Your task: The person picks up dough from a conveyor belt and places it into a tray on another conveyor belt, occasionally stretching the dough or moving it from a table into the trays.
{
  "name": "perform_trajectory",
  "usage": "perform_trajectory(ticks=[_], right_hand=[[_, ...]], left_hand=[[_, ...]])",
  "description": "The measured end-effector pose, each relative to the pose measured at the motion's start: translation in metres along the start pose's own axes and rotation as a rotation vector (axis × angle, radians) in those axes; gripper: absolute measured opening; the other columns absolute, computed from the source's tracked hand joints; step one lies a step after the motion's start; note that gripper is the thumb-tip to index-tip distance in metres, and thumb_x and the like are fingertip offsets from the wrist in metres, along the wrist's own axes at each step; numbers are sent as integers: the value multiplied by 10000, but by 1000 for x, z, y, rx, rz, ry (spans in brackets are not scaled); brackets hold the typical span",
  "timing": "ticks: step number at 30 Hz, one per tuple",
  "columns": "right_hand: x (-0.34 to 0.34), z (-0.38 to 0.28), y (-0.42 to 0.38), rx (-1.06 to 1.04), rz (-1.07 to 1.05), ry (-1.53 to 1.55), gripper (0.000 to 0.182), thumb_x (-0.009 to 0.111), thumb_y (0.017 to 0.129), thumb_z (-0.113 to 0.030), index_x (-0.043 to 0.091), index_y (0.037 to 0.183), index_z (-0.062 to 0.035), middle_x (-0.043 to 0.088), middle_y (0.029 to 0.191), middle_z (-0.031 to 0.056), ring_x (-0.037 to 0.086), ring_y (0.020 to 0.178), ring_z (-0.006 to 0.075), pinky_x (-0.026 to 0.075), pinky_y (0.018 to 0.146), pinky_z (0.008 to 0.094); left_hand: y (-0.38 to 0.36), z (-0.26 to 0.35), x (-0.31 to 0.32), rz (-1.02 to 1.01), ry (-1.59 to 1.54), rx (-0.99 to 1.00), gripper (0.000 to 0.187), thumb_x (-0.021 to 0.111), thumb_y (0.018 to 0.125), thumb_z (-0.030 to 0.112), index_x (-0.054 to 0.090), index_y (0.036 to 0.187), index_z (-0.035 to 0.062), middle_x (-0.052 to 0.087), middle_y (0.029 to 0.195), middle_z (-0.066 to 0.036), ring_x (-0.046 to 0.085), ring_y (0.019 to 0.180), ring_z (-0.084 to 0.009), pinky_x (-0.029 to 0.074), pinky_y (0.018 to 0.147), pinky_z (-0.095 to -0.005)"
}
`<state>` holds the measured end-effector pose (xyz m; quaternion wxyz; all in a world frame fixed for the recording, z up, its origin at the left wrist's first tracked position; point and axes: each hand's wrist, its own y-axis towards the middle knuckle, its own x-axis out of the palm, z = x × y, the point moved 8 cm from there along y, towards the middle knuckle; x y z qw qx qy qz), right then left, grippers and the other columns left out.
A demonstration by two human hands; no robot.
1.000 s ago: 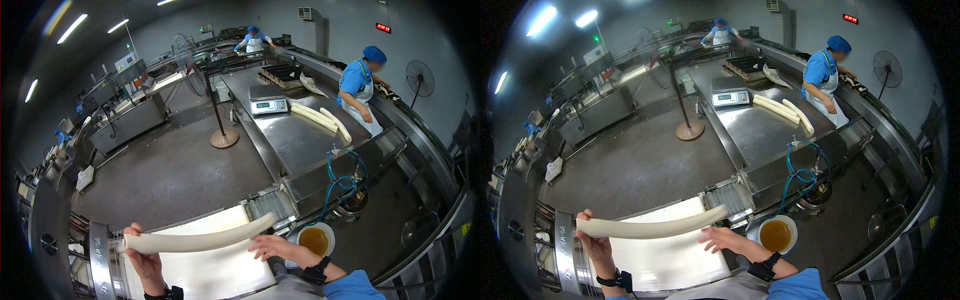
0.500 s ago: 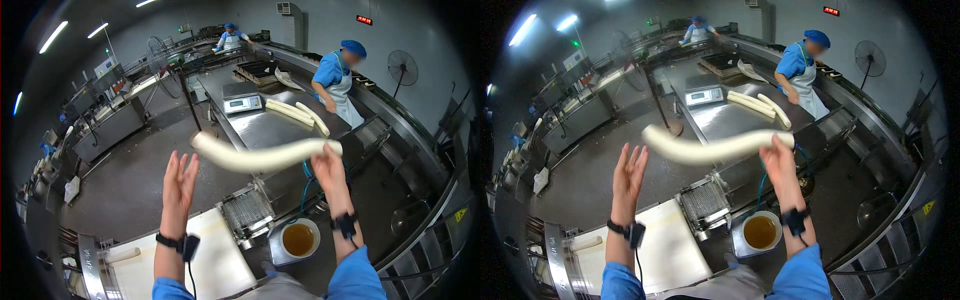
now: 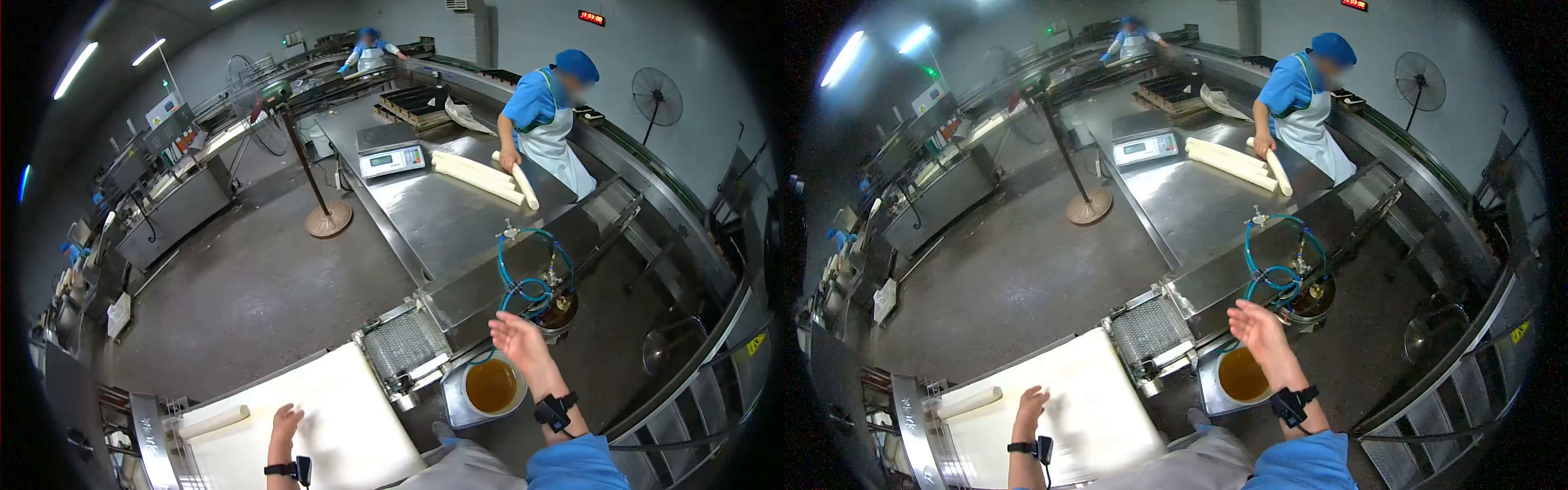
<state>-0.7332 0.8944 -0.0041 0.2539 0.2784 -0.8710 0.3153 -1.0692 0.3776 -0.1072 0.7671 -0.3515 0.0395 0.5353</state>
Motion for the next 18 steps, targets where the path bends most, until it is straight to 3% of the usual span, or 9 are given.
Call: perform_trajectory(ticks=[4,6,7,8,10,11,14,15,18], right_hand=[[-1,72,-7,146,-21,21,331,550,908,-151,562,1202,2,665,1039,147,639,882,200,529,792,337],[8,108,-14,217,-46,38,280,549,910,-137,577,1157,-6,662,1026,162,638,878,222,533,780,349],[11,124,-19,250,-50,34,269,549,912,-136,580,1147,-8,662,1022,160,637,876,223,529,783,349],[17,137,-28,283,-49,33,259,549,914,-136,584,1137,-10,661,1019,158,635,874,224,525,786,350],[19,163,-38,314,-36,32,257,551,914,-138,584,1136,-12,658,1021,154,632,881,225,521,790,351],[18,176,-44,352,-23,31,254,553,915,-140,585,1135,-14,655,1022,151,630,887,226,517,795,353],[16,192,-65,339,7,10,250,551,920,-147,586,1132,-19,650,1032,143,626,907,226,510,807,355],[11,196,-73,341,45,-4,244,546,924,-154,589,1126,-23,648,1044,137,623,915,225,508,812,358],[-3,199,-94,327,113,15,234,542,927,-154,590,1116,-24,649,1037,131,623,910,224,508,816,360]], left_hand=[[-4,-50,-45,151,-123,-111,583,746,778,177,519,1290,14,542,1234,-192,557,1069,-267,468,865,-382],[5,-39,-67,255,-15,6,579,743,769,140,513,1286,16,508,1294,-197,540,1117,-268,462,885,-372],[3,-24,-73,249,26,86,607,736,744,95,495,1296,22,474,1343,-226,486,1223,-328,428,976,-398],[12,-28,-79,248,20,93,607,736,744,95,495,1296,22,474,1343,-226,486,1223,-328,428,976,-398],[19,8,-85,320,429,576,636,727,715,65,482,1302,32,447,1370,-256,410,1298,-395,362,1065,-439],[27,13,-84,298,473,569,690,733,697,63,465,1333,47,400,1410,-274,319,1353,-435,298,1118,-461],[58,16,-78,249,707,505,759,744,709,97,410,1390,69,359,1462,-241,296,1373,-420,281,1119,-498],[69,7,-75,185,761,388,783,726,743,134,359,1433,95,337,1492,-203,268,1394,-405,267,1111,-554],[76,1,-55,123,1003,415,753,681,780,131,332,1447,110,350,1490,-178,286,1388,-394,260,1096,-594]])
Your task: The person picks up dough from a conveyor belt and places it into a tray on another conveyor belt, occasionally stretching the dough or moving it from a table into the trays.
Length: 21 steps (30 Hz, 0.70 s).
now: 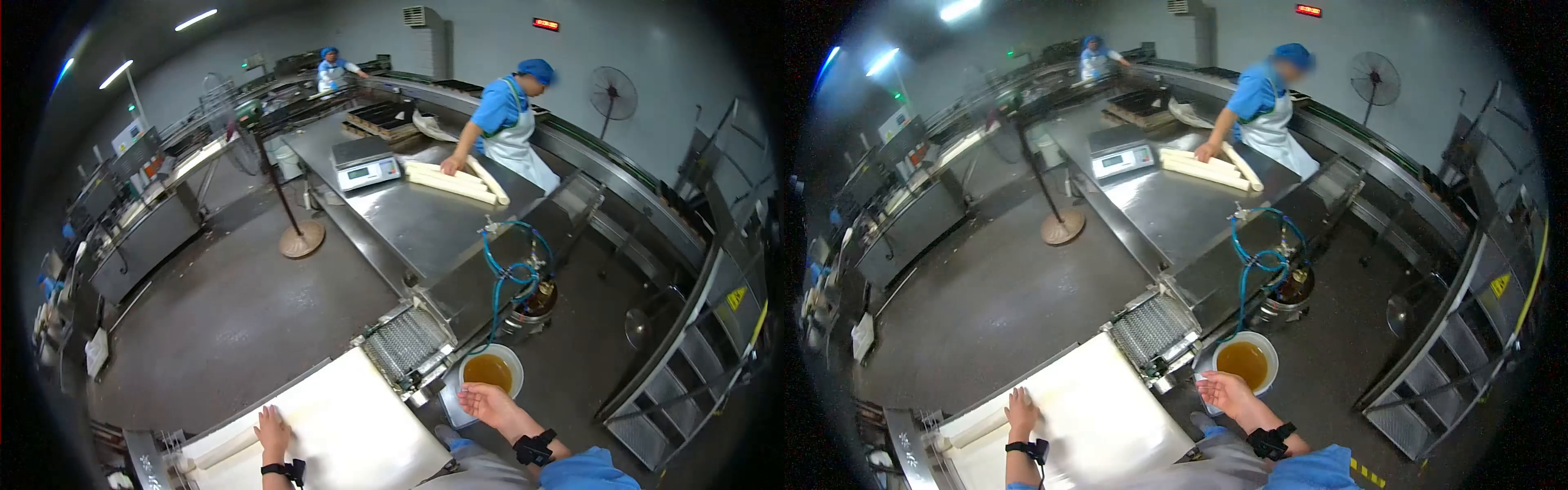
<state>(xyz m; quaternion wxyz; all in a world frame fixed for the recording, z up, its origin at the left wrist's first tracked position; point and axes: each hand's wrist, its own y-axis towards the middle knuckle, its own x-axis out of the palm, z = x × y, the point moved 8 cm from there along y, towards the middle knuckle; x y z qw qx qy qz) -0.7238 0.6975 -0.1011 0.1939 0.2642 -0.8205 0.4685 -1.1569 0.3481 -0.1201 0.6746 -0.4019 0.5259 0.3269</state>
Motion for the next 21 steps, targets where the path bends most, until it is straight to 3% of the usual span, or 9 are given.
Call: perform_trajectory(ticks=[4,5,10,12,14,15,17,18,21], right_hand=[[-23,3,-21,-51,33,84,225,577,908,-142,591,1097,-20,658,972,136,633,869,213,523,766,342],[-29,1,-25,-61,48,81,222,580,907,-143,593,1092,-23,658,973,133,631,870,211,522,767,341],[-60,-9,-33,-74,49,96,215,586,902,-163,605,1075,-37,658,976,122,628,881,211,518,787,338],[-74,-19,-40,-84,27,137,221,584,902,-165,606,1081,-38,657,985,123,627,886,211,516,796,341],[-95,-29,-49,-79,3,178,226,582,903,-166,607,1087,-39,656,995,123,626,891,212,515,805,344],[-110,-35,-54,-81,-1,191,250,571,912,-158,589,1126,-30,644,1025,133,613,930,219,506,834,356],[-136,-50,-61,-70,-22,201,276,560,920,-149,572,1164,-22,632,1054,143,601,969,227,497,863,368],[-151,-60,-65,-89,-29,214,271,565,919,-148,573,1158,-21,630,1058,143,599,972,226,497,863,365],[-200,-101,-85,-124,-57,245,238,581,915,-143,590,1117,-19,629,1045,134,596,975,218,497,853,343]], left_hand=[[-10,21,-8,83,7,40,650,649,763,100,443,1379,109,543,1290,-149,479,1188,-360,392,1005,-457],[-21,26,-16,210,59,95,550,699,727,145,557,1255,87,595,1170,-125,538,1071,-348,458,904,-429],[-55,28,-15,119,-15,-28,502,832,619,245,647,1031,26,609,1074,-151,580,983,-362,494,805,-450],[-56,16,-15,251,-195,-83,444,829,636,255,650,955,3,629,976,-171,611,900,-361,493,784,-446],[-38,-11,-21,468,-555,-150,339,797,717,233,635,888,-11,675,870,-153,651,806,-259,495,695,-395],[-34,-14,-39,407,-760,-254,312,779,754,231,634,885,-12,679,845,-136,633,749,-203,491,650,-366],[-17,-18,-94,635,-925,-46,242,745,815,242,632,869,35,618,708,-43,555,575,-136,459,533,-300],[-45,18,-145,651,-892,-182,240,748,826,252,630,900,57,600,693,-15,512,520,-96,405,460,-256],[-105,111,-249,826,-1209,99,283,710,876,318,618,971,68,588,746,13,500,557,-72,362,459,-238]])
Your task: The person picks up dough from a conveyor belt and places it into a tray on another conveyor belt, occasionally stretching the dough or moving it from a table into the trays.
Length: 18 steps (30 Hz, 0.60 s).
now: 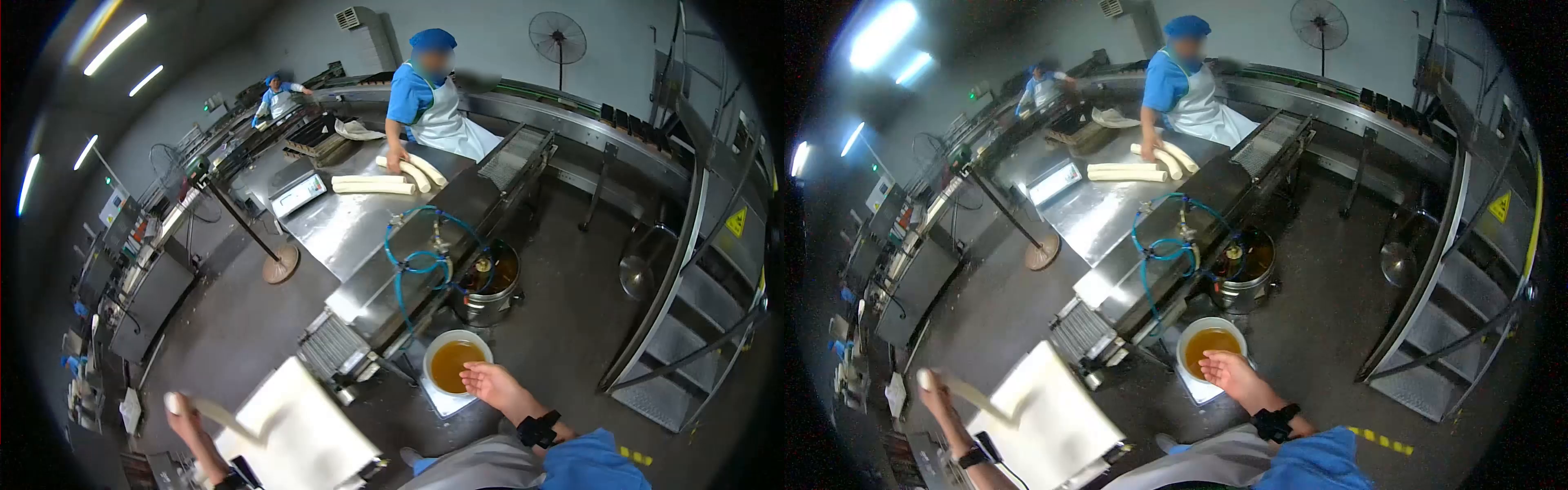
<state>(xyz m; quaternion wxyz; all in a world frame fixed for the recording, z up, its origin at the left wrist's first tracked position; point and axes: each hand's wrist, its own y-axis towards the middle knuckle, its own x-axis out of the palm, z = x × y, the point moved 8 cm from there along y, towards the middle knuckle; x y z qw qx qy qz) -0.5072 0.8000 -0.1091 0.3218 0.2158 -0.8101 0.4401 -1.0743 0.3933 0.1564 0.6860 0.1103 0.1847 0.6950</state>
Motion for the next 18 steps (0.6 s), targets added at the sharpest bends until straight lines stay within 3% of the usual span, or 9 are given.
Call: perform_trajectory(ticks=[3,5,7,10,11,13,15,16,18], right_hand=[[-14,-62,-21,-29,-70,-54,217,585,918,-143,606,1090,-13,642,1026,127,613,935,203,503,828,329],[-4,-109,-46,-77,-149,-99,245,590,920,-162,599,1118,-19,646,1020,119,611,936,190,501,823,322],[8,-161,-75,-124,-224,-169,273,596,922,-182,592,1145,-24,650,1013,112,609,938,178,498,817,315],[39,-239,-118,-317,-446,-278,402,590,939,-255,531,1248,-6,626,1099,130,605,961,171,496,816,299],[44,-264,-132,-400,-493,-289,464,594,938,-283,497,1295,-2,610,1143,140,603,969,173,494,817,295],[43,-307,-149,-528,-617,-266,843,688,843,-456,296,1444,-13,526,1273,165,594,995,212,510,798,327],[28,-341,-159,-661,-696,-41,977,709,793,-537,232,1480,-33,538,1263,169,606,954,207,513,798,341],[31,-362,-177,-830,-504,-125,1070,731,750,-579,174,1509,-73,540,1254,145,598,943,202,499,814,329],[-31,-378,-166,-800,-327,-218,869,767,729,-504,373,1373,-73,597,1110,134,593,935,174,490,827,310]], left_hand=[[-99,181,57,-19,-401,132,412,630,925,391,590,1134,38,609,911,-34,522,717,-65,403,599,-203],[-147,246,91,-54,-526,135,465,597,943,402,544,1181,6,592,989,-66,542,722,-66,431,584,-193],[-188,293,146,-515,-933,197,517,559,958,409,458,1243,-11,557,1073,-104,570,751,-75,479,552,-176],[-253,329,234,-643,-1030,131,532,555,938,431,434,1237,8,552,1153,-133,633,867,-118,562,536,-167],[-280,338,268,-600,-1084,18,538,545,951,423,404,1247,-4,542,1089,-134,596,754,-105,553,549,-160],[-319,345,332,-814,-1012,33,527,570,911,487,448,1169,44,556,1099,-106,637,786,-92,545,501,-133],[-361,337,392,-795,-885,-95,643,594,822,654,500,1068,68,533,962,-58,558,714,-57,399,414,-136],[-383,334,422,-915,-826,-141,664,588,816,668,502,1058,56,539,950,-66,554,710,-66,399,421,-137],[-420,331,476,-1039,-733,-165,701,614,784,684,509,1040,40,589,940,-106,546,644,-87,393,417,-159]])
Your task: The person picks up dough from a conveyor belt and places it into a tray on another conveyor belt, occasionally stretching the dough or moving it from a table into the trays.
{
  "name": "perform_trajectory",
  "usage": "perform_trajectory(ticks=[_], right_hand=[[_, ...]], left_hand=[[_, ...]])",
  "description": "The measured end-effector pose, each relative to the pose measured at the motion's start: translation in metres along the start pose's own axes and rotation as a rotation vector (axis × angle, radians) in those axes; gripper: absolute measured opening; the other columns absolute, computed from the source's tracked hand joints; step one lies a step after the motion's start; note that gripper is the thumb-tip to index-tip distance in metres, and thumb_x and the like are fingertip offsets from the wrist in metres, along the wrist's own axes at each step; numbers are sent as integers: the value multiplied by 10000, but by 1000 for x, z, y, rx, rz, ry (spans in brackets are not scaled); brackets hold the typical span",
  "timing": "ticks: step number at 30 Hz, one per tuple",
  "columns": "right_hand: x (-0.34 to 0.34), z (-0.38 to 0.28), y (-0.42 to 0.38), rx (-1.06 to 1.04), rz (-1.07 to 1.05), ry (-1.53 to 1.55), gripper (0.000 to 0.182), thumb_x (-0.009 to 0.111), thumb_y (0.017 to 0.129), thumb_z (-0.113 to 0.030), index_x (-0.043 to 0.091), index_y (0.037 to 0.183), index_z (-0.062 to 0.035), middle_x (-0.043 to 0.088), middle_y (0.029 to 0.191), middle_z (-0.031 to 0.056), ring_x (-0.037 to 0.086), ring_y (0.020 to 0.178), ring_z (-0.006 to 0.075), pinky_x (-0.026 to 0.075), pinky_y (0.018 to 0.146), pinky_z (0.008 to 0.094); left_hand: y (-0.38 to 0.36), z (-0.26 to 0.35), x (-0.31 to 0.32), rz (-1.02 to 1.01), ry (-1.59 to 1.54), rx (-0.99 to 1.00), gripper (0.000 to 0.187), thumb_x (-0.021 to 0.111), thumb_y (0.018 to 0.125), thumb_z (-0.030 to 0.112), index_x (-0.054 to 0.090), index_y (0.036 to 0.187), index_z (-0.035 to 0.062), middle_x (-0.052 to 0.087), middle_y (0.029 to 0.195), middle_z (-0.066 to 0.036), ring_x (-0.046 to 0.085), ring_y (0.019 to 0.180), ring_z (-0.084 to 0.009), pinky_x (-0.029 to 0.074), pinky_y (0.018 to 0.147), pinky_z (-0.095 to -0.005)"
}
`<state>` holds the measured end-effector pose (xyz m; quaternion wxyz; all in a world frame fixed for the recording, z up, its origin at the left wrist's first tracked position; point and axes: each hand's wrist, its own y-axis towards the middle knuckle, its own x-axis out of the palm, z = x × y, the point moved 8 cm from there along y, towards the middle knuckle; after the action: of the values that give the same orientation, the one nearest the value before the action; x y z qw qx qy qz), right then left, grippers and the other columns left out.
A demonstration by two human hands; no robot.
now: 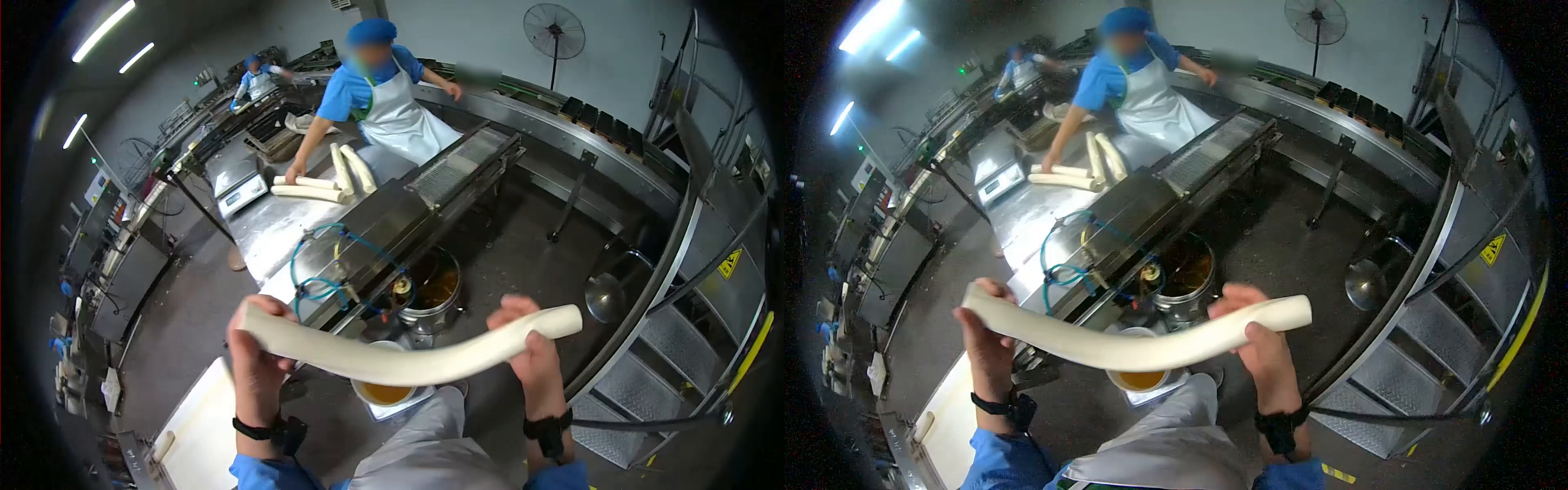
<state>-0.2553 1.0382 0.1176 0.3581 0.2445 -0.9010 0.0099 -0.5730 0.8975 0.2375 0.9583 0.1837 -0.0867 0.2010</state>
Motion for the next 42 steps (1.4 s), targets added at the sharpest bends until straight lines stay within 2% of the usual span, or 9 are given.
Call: perform_trajectory(ticks=[3,4,8,19,25,29,30,37,42], right_hand=[[-64,-3,17,38,100,-76,543,774,724,-396,530,1090,-77,623,970,129,604,866,154,512,715,275],[-78,-15,29,12,111,-92,497,771,722,-390,549,1037,-75,617,974,126,612,788,157,492,572,240],[-119,-57,109,-49,163,-138,402,778,700,-255,575,979,-50,647,981,163,623,739,154,479,544,216],[-186,-80,283,173,144,-214,380,747,748,-284,580,988,-43,645,990,194,638,770,197,479,539,235],[-230,-70,378,269,45,-191,391,725,772,-305,578,1020,-42,641,1005,195,651,811,218,516,541,276],[-249,-62,451,341,-123,-124,414,701,788,-328,580,1047,-29,648,1014,204,650,817,223,516,544,276],[-251,-62,471,366,-179,-110,427,695,791,-335,580,1059,-23,650,1018,209,649,819,225,517,545,276],[-264,-63,588,538,-503,-137,482,666,816,-351,557,1115,11,638,1061,279,666,758,282,526,511,287],[-265,-38,640,693,-533,-99,480,646,832,-342,556,1125,27,639,1058,286,677,763,307,540,507,287]], left_hand=[[44,-61,37,-56,-24,-107,729,666,747,677,519,1040,26,627,941,-138,564,624,-103,404,423,-186],[61,-80,42,-70,-90,-112,719,689,746,652,528,1051,22,627,943,-136,587,653,-113,418,430,-191],[127,-144,57,-81,-95,-126,669,762,725,571,556,1039,18,638,989,-149,648,731,-169,504,505,-232],[249,-224,98,-42,-71,-256,547,829,727,397,595,1060,31,662,1031,-130,660,816,-167,545,611,-247],[278,-248,119,31,21,-214,505,854,713,319,617,1056,34,669,1030,-109,638,979,-203,504,845,-328],[290,-262,134,209,96,-172,496,844,722,334,618,1048,37,673,1020,-108,640,970,-208,498,857,-338],[294,-263,142,316,149,-175,563,858,674,431,603,997,48,656,990,-112,642,916,-200,527,775,-319],[318,-272,190,628,97,-94,525,831,723,397,582,1024,47,645,966,-107,649,882,-180,552,646,-249],[329,-290,203,781,137,-159,519,842,712,392,587,1011,53,652,956,-104,652,853,-169,550,697,-283]])
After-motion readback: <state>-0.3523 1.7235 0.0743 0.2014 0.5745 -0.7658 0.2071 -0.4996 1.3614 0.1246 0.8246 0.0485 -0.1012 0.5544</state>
